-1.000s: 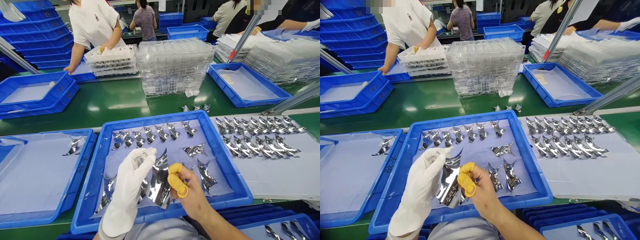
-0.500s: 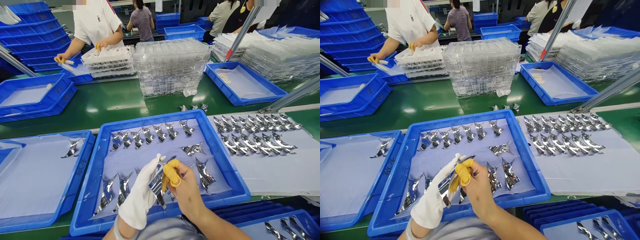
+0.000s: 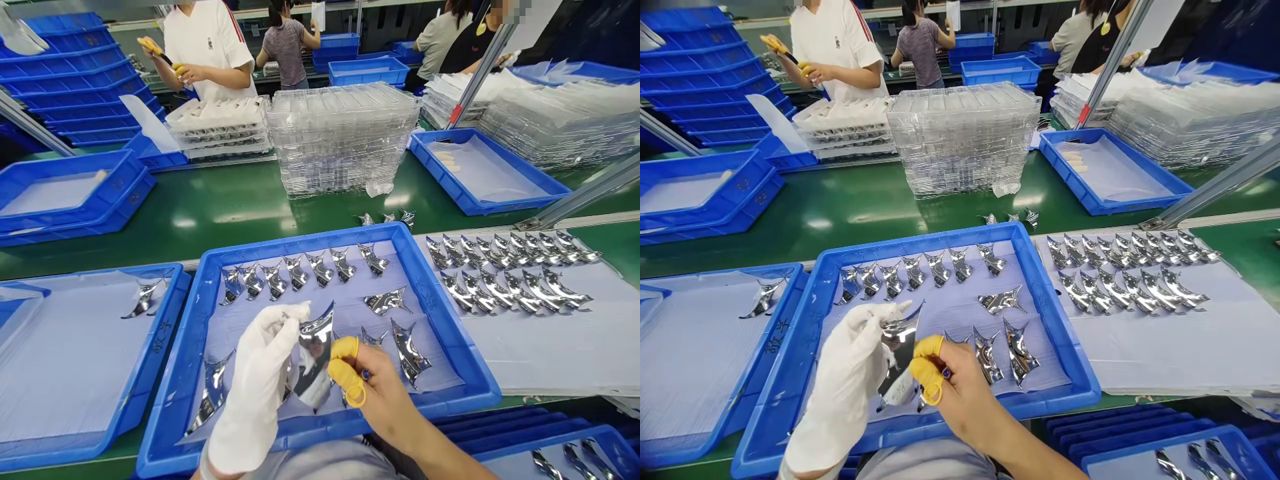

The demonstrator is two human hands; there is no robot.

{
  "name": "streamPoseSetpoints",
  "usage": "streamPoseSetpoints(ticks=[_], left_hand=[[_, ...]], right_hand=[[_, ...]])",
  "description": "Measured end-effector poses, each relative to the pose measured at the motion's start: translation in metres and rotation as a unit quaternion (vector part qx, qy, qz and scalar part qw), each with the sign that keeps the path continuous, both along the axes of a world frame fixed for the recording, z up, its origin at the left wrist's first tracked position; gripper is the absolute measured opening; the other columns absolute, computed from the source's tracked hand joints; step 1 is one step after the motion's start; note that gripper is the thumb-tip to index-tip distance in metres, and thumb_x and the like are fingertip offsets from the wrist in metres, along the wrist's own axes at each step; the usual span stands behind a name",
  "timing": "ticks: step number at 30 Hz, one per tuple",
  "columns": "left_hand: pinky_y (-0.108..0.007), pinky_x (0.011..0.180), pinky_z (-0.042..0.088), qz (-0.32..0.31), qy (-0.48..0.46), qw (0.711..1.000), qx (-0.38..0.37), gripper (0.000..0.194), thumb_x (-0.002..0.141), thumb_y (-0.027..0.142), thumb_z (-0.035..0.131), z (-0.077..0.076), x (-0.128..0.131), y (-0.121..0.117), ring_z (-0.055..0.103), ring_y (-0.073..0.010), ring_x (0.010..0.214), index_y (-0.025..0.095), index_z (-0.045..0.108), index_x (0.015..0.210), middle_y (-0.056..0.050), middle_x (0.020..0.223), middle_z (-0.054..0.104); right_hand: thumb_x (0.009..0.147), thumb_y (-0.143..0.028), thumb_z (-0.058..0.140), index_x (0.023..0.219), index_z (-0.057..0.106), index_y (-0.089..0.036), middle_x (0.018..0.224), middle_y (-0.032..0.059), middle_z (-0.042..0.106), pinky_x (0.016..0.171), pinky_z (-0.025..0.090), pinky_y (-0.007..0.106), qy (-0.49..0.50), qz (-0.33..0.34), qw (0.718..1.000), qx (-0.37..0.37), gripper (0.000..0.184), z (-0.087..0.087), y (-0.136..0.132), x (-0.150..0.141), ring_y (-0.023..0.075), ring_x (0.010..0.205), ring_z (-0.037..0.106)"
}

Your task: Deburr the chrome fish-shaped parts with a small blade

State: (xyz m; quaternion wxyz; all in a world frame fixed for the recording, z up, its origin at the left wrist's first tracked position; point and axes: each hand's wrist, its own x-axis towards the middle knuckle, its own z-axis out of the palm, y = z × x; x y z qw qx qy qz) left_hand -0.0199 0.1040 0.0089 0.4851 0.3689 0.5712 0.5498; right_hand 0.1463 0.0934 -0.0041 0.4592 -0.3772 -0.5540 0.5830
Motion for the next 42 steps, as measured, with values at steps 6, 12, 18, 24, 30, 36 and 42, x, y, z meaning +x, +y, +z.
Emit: streamPoseSetpoints(ticks=[6, 12, 18, 24, 30, 36, 42], left_hand=[[-0.042, 0.098, 0.055, -0.066, 0.11, 0.965, 0.227, 0.013, 0.087, 0.028, 0.08, 0.003, -0.01, -0.008, 0.07, -0.0213, 0.09, 0.034, 0.081, 0.099, 0.001, 0.088, 0.079], [-0.056, 0.12, 0.036, -0.072, 0.213, 0.934, 0.277, 0.037, 0.091, 0.017, 0.073, 0.009, -0.009, -0.015, 0.069, -0.02, 0.087, 0.045, 0.077, 0.115, 0.006, 0.088, 0.077], [-0.057, 0.125, 0.031, -0.066, 0.28, 0.909, 0.302, 0.054, 0.092, 0.01, 0.071, 0.004, -0.015, -0.012, 0.068, -0.0184, 0.093, 0.047, 0.069, 0.13, 0.008, 0.103, 0.079], [-0.054, 0.126, 0.031, -0.054, 0.282, 0.919, 0.269, 0.043, 0.096, 0.015, 0.068, -0.004, -0.015, -0.01, 0.069, -0.0172, 0.091, 0.043, 0.07, 0.128, 0.008, 0.1, 0.079], [-0.049, 0.122, 0.035, 0.103, 0.262, 0.953, 0.117, 0.016, 0.098, 0.034, 0.067, 0.002, -0.038, -0.006, 0.07, -0.023, 0.111, 0.033, 0.08, 0.106, 0.002, 0.106, 0.081], [-0.042, 0.107, 0.047, 0.324, 0.135, 0.935, 0.053, 0.02, 0.09, 0.04, 0.073, 0.02, -0.084, -0.008, 0.07, -0.0246, 0.102, 0.025, 0.079, 0.102, 0.0, 0.097, 0.078], [-0.036, 0.1, 0.046, 0.339, 0.116, 0.932, 0.054, 0.022, 0.088, 0.04, 0.075, 0.011, -0.1, -0.019, 0.068, -0.0203, 0.094, 0.025, 0.08, 0.104, -0.001, 0.104, 0.079]], right_hand=[[0.101, -0.02, 0.054, 0.074, 0.053, -0.022, 0.064, -0.0047, 0.049, 0.056, 0.036, 0.025, -0.07, -0.025, 0.99, 0.119, 0.028, -0.011, 0.001, 0.002, 0.0124, 0.058, 0.043], [0.096, -0.005, 0.049, 0.088, 0.065, -0.023, 0.08, 0.0036, 0.074, 0.059, 0.047, 0.027, -0.186, -0.092, 0.932, 0.298, 0.025, -0.019, 0.001, 0.007, 0.0177, 0.068, 0.066], [0.099, -0.007, 0.044, 0.113, 0.071, -0.02, 0.107, 0.0147, 0.082, 0.07, 0.057, 0.032, -0.275, -0.146, 0.844, 0.437, 0.033, -0.031, -0.002, 0.014, 0.0236, 0.087, 0.078], [0.1, -0.007, 0.044, 0.12, 0.07, -0.018, 0.105, 0.015, 0.082, 0.069, 0.058, 0.033, -0.285, -0.127, 0.833, 0.457, 0.035, -0.03, -0.001, 0.014, 0.0243, 0.086, 0.078], [0.102, -0.006, 0.048, 0.106, 0.069, -0.02, 0.086, 0.0065, 0.079, 0.065, 0.056, 0.029, -0.328, -0.039, 0.861, 0.387, 0.026, -0.03, 0.016, 0.016, 0.0197, 0.074, 0.075], [0.096, -0.003, 0.059, 0.101, 0.071, -0.016, 0.095, 0.0092, 0.077, 0.064, 0.055, 0.032, -0.55, 0.193, 0.741, 0.334, 0.018, -0.04, 0.063, -0.03, 0.0243, 0.08, 0.075], [0.095, 0.003, 0.055, 0.094, 0.069, -0.011, 0.096, 0.0175, 0.076, 0.066, 0.053, 0.031, -0.518, 0.285, 0.721, 0.362, 0.02, -0.051, 0.088, -0.142, 0.0255, 0.09, 0.072]])
